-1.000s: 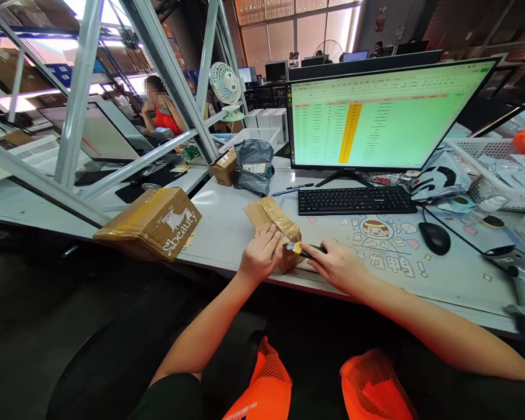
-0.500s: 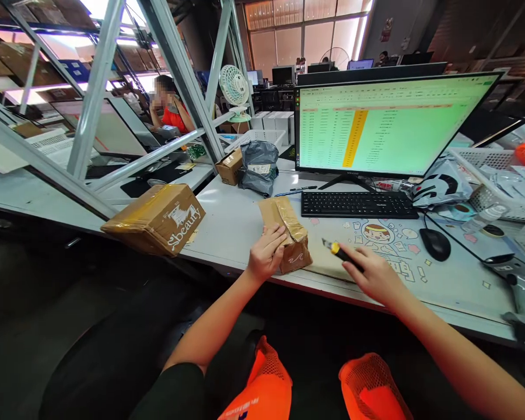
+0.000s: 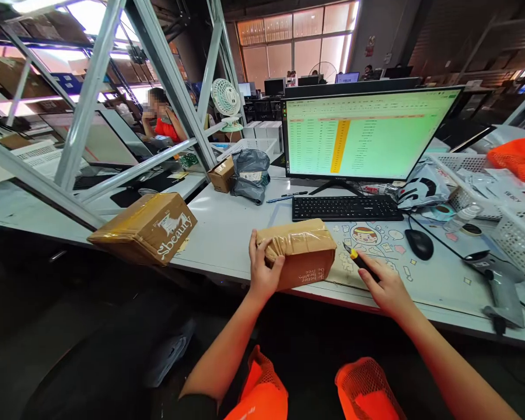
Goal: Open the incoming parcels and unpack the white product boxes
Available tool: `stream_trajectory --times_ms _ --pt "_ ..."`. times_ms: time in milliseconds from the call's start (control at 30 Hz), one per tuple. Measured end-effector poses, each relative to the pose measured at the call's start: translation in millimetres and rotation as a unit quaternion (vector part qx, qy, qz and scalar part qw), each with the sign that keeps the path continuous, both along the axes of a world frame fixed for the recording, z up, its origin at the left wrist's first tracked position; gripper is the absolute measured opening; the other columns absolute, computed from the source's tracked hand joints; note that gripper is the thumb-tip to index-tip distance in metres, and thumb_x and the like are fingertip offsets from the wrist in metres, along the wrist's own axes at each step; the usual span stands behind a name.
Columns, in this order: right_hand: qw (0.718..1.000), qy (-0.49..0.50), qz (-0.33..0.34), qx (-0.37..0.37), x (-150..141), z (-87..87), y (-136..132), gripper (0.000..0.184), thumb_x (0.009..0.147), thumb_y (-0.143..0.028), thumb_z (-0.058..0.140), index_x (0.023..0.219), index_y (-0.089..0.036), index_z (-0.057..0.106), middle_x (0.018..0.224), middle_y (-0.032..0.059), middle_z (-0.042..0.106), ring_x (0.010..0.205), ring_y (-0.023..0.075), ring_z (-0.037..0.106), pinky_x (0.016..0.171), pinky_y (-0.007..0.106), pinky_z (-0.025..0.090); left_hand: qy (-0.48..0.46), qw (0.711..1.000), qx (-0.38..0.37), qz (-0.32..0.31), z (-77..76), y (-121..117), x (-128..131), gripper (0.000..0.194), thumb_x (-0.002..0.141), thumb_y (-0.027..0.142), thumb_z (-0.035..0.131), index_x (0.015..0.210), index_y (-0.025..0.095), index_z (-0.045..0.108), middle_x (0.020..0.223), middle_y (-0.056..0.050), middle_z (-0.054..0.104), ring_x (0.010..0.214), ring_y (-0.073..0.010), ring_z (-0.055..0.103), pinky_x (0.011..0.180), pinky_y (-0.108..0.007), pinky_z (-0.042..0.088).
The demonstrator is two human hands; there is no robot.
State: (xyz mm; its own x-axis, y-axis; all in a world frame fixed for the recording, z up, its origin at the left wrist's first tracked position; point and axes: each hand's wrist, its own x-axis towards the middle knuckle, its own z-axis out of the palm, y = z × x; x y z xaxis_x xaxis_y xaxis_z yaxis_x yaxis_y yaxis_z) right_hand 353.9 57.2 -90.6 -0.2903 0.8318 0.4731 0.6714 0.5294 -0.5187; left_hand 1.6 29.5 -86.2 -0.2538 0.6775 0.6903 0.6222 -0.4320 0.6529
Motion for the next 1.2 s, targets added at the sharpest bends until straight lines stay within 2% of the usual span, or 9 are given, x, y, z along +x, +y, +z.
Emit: stream_trajectory --times_ms 167,233,333,433,500,567,633,833,1200 --pt "0.999 -0.018 0.045 0.004 -4 3.3 -6 0.049 0.109 -0.047 0.045 0.152 -0.024 0.056 0.124 0.0115 0.069 0.113 0.027 0.067 0.094 0.04 0.055 0.013 0.995 0.052 -0.083 5.4 73 -38 0.046 0.103 0.056 0.044 0.126 0.02 0.062 0.154 -0.019 0.052 0.144 -0.0326 0.051 0.119 -0.056 0.041" --pt "0.995 -0.051 0.08 0.005 -8 6.6 -13 0.048 0.11 -0.045 0.044 0.151 -0.023 0.056 0.117 0.0114 0.069 0.105 0.0254 0.068 0.089 0.037 0.056 0.021 0.996 0.041 -0.072 12.8 85 -51 0.048 0.106 0.055 0.038 0.126 0.019 0.063 0.151 -0.019 0.055 0.145 -0.032 0.05 0.12 -0.056 0.04" --pt "0.989 -0.098 0.113 0.021 -22 13.1 -28 0.047 0.11 -0.042 0.042 0.15 -0.022 0.057 0.105 0.0101 0.067 0.089 0.0223 0.068 0.078 0.033 0.056 0.062 0.995 0.076 -0.014 18.5 67 -47 0.05 0.108 0.052 0.032 0.126 0.02 0.065 0.153 -0.016 0.054 0.156 -0.0316 0.034 0.126 -0.059 0.03" --pt "0.981 -0.123 0.142 0.057 -44 22.5 -40 0.046 0.111 -0.04 0.042 0.149 -0.022 0.057 0.103 0.0102 0.065 0.083 0.0214 0.066 0.073 0.032 0.054 0.125 0.975 0.133 -0.124 11.8 30 -25 0.06 0.107 0.062 0.024 0.135 0.024 0.061 0.154 -0.015 0.053 0.154 -0.0338 0.035 0.124 -0.064 0.03" --pt "0.974 -0.134 0.163 0.083 -58 29.7 -46 0.045 0.111 -0.04 0.042 0.149 -0.022 0.057 0.102 0.0102 0.064 0.082 0.0213 0.065 0.073 0.032 0.052 0.152 0.961 0.147 -0.179 3.7 12 -13 0.065 0.101 0.072 0.034 0.142 0.025 0.054 0.154 -0.017 0.05 0.151 -0.0371 0.038 0.122 -0.067 0.032" --pt "0.968 -0.152 0.173 0.101 -71 36.5 -49 0.046 0.111 -0.042 0.042 0.15 -0.022 0.057 0.1 0.0097 0.063 0.08 0.0213 0.064 0.071 0.032 0.051 0.164 0.961 0.146 -0.166 -3.3 4 -6 0.069 0.093 0.072 0.055 0.144 0.026 0.048 0.154 -0.018 0.046 0.151 -0.0395 0.037 0.12 -0.068 0.033" --pt "0.964 -0.171 0.172 0.109 -80 41.9 -51 0.046 0.111 -0.043 0.042 0.15 -0.023 0.057 0.098 0.0091 0.062 0.077 0.0215 0.062 0.069 0.032 0.049 0.169 0.965 0.137 -0.145 -7.3 2 -1 0.072 0.087 0.067 0.068 0.144 0.027 0.045 0.152 -0.018 0.046 0.151 -0.0403 0.036 0.119 -0.068 0.034" --pt "0.96 -0.204 0.144 0.123 -89 50.7 -58 0.046 0.11 -0.042 0.042 0.148 -0.022 0.059 0.094 0.008 0.06 0.073 0.0211 0.061 0.065 0.033 0.045 0.156 0.969 0.134 -0.134 -7.4 2 6 0.07 0.086 0.055 0.073 0.142 0.026 0.044 0.143 -0.017 0.046 0.147 -0.0404 0.039 0.116 -0.068 0.039" --pt "0.957 -0.243 0.031 0.154 -58 50.9 -27 0.046 0.11 -0.047 0.044 0.144 -0.026 0.065 0.093 0.0081 0.063 0.073 0.0201 0.06 0.064 0.031 0.042 0.2 0.969 0.137 -0.05 -10.9 -4 10 0.059 0.087 0.033 0.065 0.141 0.023 0.042 0.142 -0.017 0.048 0.139 -0.037 0.049 0.112 -0.062 0.046"
